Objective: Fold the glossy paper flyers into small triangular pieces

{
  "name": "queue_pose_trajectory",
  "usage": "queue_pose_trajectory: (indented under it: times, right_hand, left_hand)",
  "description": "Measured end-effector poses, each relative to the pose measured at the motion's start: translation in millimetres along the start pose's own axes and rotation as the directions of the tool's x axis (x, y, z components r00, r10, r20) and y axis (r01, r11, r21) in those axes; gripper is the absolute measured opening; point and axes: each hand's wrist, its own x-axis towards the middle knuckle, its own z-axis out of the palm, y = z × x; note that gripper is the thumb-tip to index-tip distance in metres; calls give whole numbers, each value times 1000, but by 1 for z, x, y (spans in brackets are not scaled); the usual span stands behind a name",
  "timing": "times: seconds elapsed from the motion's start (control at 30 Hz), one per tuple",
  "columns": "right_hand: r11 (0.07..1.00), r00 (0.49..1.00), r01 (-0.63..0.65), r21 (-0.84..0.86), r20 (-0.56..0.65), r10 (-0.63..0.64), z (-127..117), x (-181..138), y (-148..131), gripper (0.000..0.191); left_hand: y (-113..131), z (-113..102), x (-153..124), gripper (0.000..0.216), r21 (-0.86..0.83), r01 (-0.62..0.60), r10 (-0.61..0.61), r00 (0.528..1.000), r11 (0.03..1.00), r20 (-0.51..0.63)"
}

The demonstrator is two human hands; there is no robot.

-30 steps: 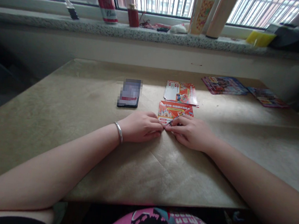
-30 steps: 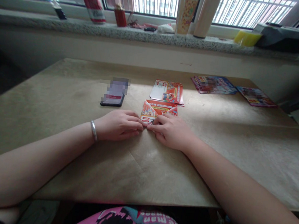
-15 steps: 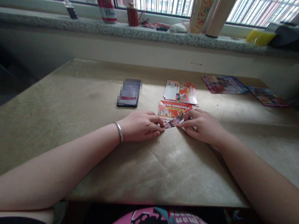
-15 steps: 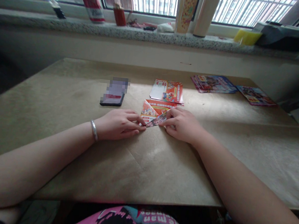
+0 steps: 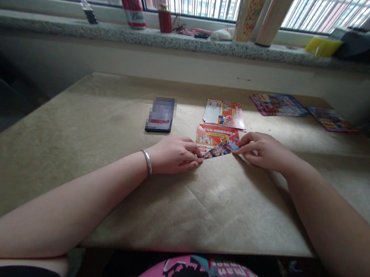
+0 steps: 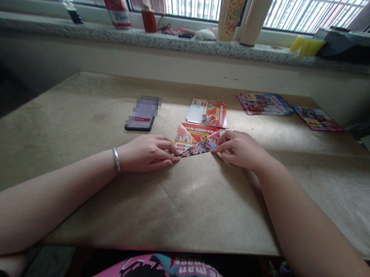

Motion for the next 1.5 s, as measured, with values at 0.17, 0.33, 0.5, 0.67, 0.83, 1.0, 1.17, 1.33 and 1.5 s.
queue_pose_trajectory:
  times: [0.17,0.33,0.5,0.67,0.83,1.0,1.17,1.33,1.5]
  right_hand:
    - [998,998,-53,30,33,52,-3,-4,7,31]
    - [997,998,-58,43,18,58,-4,-6,9,28]
    - [997,999,-48,54,14,47,-5,-6,9,28]
    - [995,998,-61,79,15,60,-5,-7,10,29]
    - [992,998,-64,107,17,63,-6,-6,11,28]
    - [994,996,-82,72,24,80,-8,-7,7,27]
    - [961,946,-272,-49,-197,257,-10,-7,-7,22]
    - [999,949,-34,-23,-314,25,-3,4,-31,19]
    - [987,982,107,-116,-146,-123,15,18,-51,20]
  left_hand:
    - [-3,-1,-2,28,-125,13,-16,1000,992,-26]
    - [-8,0,-4,26,-241,10,-23,998,970,-51]
    - [-14,0,-7,24,-283,1,-6,1000,959,-16]
    - [-16,-1,-8,24,-328,21,-20,1000,944,8]
    - [-16,-2,-9,28,-415,66,-56,998,908,36]
    - [-17,-3,-10,27,-444,116,-108,993,889,41]
    - [-13,-2,-7,27,-458,176,-175,983,871,45]
    - [-2,1,1,23,-316,205,-224,974,926,-23]
    - [10,8,7,16,-89,227,-231,972,970,-42]
